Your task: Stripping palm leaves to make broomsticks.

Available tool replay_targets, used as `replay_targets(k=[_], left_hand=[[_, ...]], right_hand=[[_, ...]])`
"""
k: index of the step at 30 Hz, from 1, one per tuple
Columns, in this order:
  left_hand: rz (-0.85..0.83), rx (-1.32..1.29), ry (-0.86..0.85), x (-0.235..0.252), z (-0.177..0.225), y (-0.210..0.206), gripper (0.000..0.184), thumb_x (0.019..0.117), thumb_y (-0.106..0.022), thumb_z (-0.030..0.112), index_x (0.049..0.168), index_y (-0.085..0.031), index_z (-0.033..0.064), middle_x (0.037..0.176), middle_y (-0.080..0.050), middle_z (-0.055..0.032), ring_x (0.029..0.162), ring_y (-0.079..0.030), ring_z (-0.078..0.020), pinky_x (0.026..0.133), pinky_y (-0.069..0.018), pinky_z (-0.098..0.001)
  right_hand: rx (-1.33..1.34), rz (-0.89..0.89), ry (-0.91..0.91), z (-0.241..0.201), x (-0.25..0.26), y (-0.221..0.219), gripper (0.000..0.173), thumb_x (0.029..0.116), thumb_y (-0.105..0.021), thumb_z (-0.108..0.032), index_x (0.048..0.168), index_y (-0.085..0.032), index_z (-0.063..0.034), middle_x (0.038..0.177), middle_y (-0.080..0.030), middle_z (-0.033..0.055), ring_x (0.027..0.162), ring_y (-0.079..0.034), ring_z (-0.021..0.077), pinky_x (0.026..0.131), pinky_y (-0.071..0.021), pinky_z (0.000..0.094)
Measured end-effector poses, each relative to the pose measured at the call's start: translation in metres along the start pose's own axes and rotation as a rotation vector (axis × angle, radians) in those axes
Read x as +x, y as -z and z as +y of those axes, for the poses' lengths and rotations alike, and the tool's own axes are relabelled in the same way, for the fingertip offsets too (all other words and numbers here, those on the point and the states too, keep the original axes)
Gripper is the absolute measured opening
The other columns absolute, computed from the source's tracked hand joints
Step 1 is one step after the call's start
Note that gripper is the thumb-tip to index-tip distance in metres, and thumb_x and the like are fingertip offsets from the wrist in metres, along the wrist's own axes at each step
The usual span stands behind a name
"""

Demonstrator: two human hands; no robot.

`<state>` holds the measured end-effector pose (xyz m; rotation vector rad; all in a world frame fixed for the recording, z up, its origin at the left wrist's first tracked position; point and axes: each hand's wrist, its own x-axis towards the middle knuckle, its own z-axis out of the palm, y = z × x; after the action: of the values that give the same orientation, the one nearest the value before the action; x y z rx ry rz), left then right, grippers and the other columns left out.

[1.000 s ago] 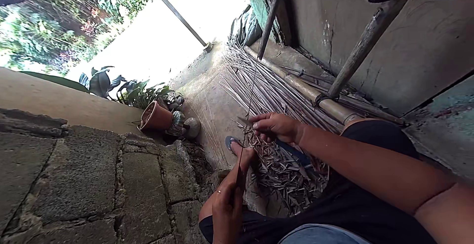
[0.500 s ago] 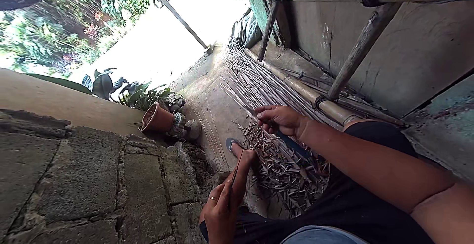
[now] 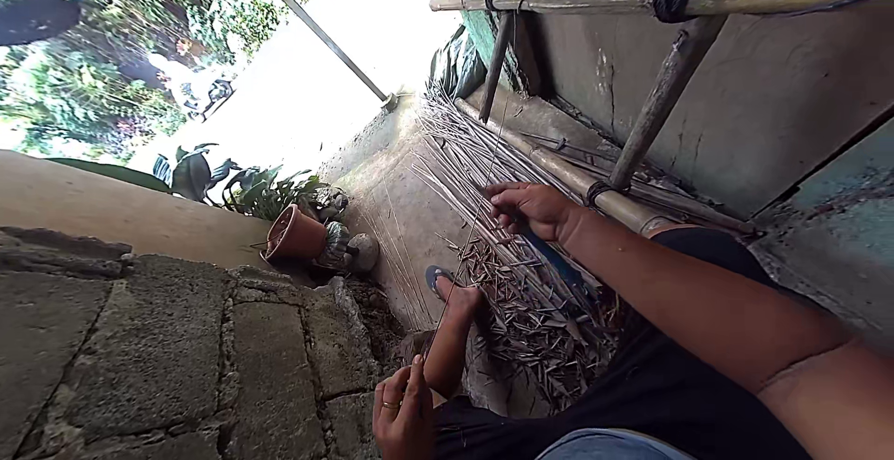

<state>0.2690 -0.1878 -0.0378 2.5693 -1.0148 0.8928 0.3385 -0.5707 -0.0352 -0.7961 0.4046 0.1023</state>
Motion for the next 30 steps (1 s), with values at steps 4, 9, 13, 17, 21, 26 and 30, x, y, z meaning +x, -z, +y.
replay_targets(k=[4,9,13,17,21,26,30], left_hand=[[-0.004,-0.002,0.003,-0.002,0.000,-0.001,0.016,0.0921,-0.068,0.011,0.103,-0.081,0.0082,0.094,-0.071,-0.0068,0.094,-0.065,-0.0123,0.087,-0.0522,-0.0203],[-0.027,0.005,0.019,0.002,0.002,-0.004,0.018,0.0920,-0.067,0.011,0.104,-0.081,0.0089,0.095,-0.072,-0.0061,0.093,-0.065,-0.0121,0.086,-0.0527,-0.0209],[-0.027,0.048,-0.003,-0.003,-0.005,0.002,0.019,0.0924,-0.066,0.012,0.104,-0.081,0.0091,0.096,-0.072,-0.0066,0.094,-0.066,-0.0139,0.086,-0.0530,-0.0221],[-0.021,0.074,-0.038,0.000,-0.011,-0.001,0.020,0.0939,-0.065,0.013,0.106,-0.081,0.0111,0.097,-0.073,-0.0065,0.093,-0.066,-0.0156,0.085,-0.0534,-0.0245],[-0.016,0.093,-0.067,0.006,-0.014,-0.003,0.020,0.0939,-0.064,0.012,0.106,-0.081,0.0108,0.097,-0.073,-0.0071,0.091,-0.067,-0.0173,0.083,-0.0542,-0.0273],[-0.013,0.129,-0.097,0.006,-0.024,-0.001,0.020,0.0950,-0.064,0.014,0.107,-0.080,0.0118,0.096,-0.072,-0.0076,0.087,-0.066,-0.0180,0.079,-0.0532,-0.0277],[-0.015,0.129,-0.158,0.015,-0.033,-0.006,0.021,0.0962,-0.064,0.015,0.109,-0.079,0.0120,0.095,-0.071,-0.0074,0.084,-0.064,-0.0186,0.076,-0.0517,-0.0298]], right_hand=[[-0.065,-0.087,-0.023,0.021,-0.008,-0.008,0.030,0.1067,-0.050,-0.012,0.136,-0.054,-0.0079,0.079,-0.064,0.0061,0.055,-0.059,0.0113,0.049,-0.0495,0.0230],[-0.266,-0.307,-0.137,0.050,-0.024,-0.028,0.028,0.1028,-0.056,-0.009,0.131,-0.058,-0.0048,0.078,-0.065,0.0054,0.054,-0.060,0.0116,0.049,-0.0515,0.0239],[-0.190,-0.115,-0.107,0.031,-0.011,-0.018,0.027,0.1048,-0.053,-0.009,0.131,-0.057,-0.0050,0.077,-0.063,0.0052,0.054,-0.058,0.0107,0.048,-0.0487,0.0220],[-0.219,-0.317,-0.198,0.047,-0.021,-0.022,0.029,0.1044,-0.053,-0.010,0.133,-0.056,-0.0073,0.078,-0.063,0.0041,0.056,-0.059,0.0100,0.049,-0.0494,0.0222],[-0.212,-0.364,-0.241,0.057,-0.031,-0.033,0.029,0.1029,-0.053,-0.008,0.131,-0.057,-0.0062,0.076,-0.063,0.0040,0.054,-0.058,0.0097,0.048,-0.0491,0.0221],[-0.039,-0.163,-0.218,0.035,-0.009,-0.017,0.024,0.1067,-0.049,-0.010,0.129,-0.056,-0.0084,0.078,-0.062,0.0051,0.053,-0.057,0.0089,0.046,-0.0469,0.0198],[-0.095,-0.235,-0.266,0.050,-0.019,-0.025,0.025,0.1043,-0.051,-0.008,0.129,-0.056,-0.0075,0.077,-0.061,0.0043,0.055,-0.058,0.0098,0.047,-0.0487,0.0214]])
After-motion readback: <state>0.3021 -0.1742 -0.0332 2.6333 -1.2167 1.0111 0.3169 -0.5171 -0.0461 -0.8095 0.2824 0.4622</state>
